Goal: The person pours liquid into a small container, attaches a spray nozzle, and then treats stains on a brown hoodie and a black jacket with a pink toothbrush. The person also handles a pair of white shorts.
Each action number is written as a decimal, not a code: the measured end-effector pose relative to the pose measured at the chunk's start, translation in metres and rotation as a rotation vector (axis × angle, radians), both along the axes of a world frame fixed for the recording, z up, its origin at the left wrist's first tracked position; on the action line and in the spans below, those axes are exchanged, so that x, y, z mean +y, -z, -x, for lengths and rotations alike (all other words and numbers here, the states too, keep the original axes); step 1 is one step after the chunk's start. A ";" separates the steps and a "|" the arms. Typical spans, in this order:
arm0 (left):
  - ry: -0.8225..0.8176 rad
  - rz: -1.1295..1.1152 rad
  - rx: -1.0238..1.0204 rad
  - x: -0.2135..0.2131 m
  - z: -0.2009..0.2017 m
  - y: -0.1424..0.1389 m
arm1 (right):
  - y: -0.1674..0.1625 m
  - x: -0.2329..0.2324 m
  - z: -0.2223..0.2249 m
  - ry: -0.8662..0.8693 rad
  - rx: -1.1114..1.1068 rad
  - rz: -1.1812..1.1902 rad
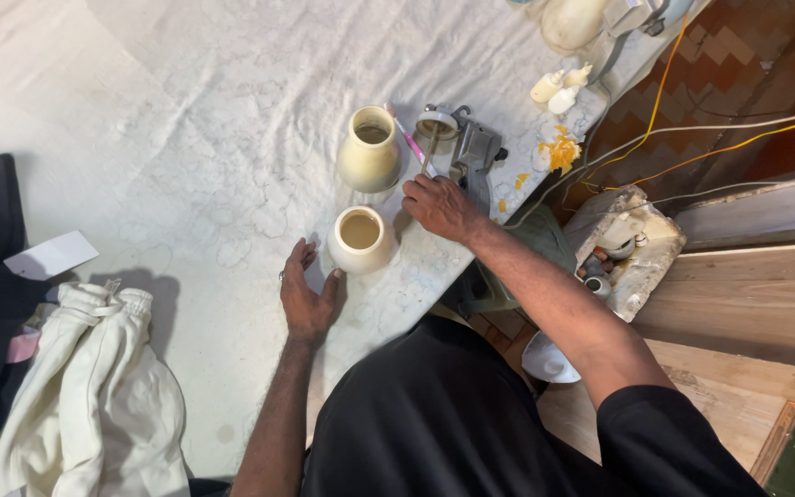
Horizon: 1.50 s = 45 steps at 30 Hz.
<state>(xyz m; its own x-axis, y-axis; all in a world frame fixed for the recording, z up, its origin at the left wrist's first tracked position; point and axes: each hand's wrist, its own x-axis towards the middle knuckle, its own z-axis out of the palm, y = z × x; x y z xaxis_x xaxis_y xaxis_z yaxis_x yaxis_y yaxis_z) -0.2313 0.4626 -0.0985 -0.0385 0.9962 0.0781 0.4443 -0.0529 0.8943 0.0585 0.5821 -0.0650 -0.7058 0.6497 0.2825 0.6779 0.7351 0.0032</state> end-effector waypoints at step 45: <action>-0.274 -0.042 -0.258 0.014 -0.043 -0.024 | -0.008 -0.005 -0.111 0.489 0.472 0.243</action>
<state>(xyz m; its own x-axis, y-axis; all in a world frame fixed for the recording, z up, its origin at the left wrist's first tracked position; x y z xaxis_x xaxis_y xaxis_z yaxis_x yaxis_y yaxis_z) -0.1885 0.4771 -0.0748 -0.3273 0.9422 0.0719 0.2076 -0.0025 0.9782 0.1698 0.5776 -0.0570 -0.1562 0.9433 0.2930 0.8182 0.2898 -0.4966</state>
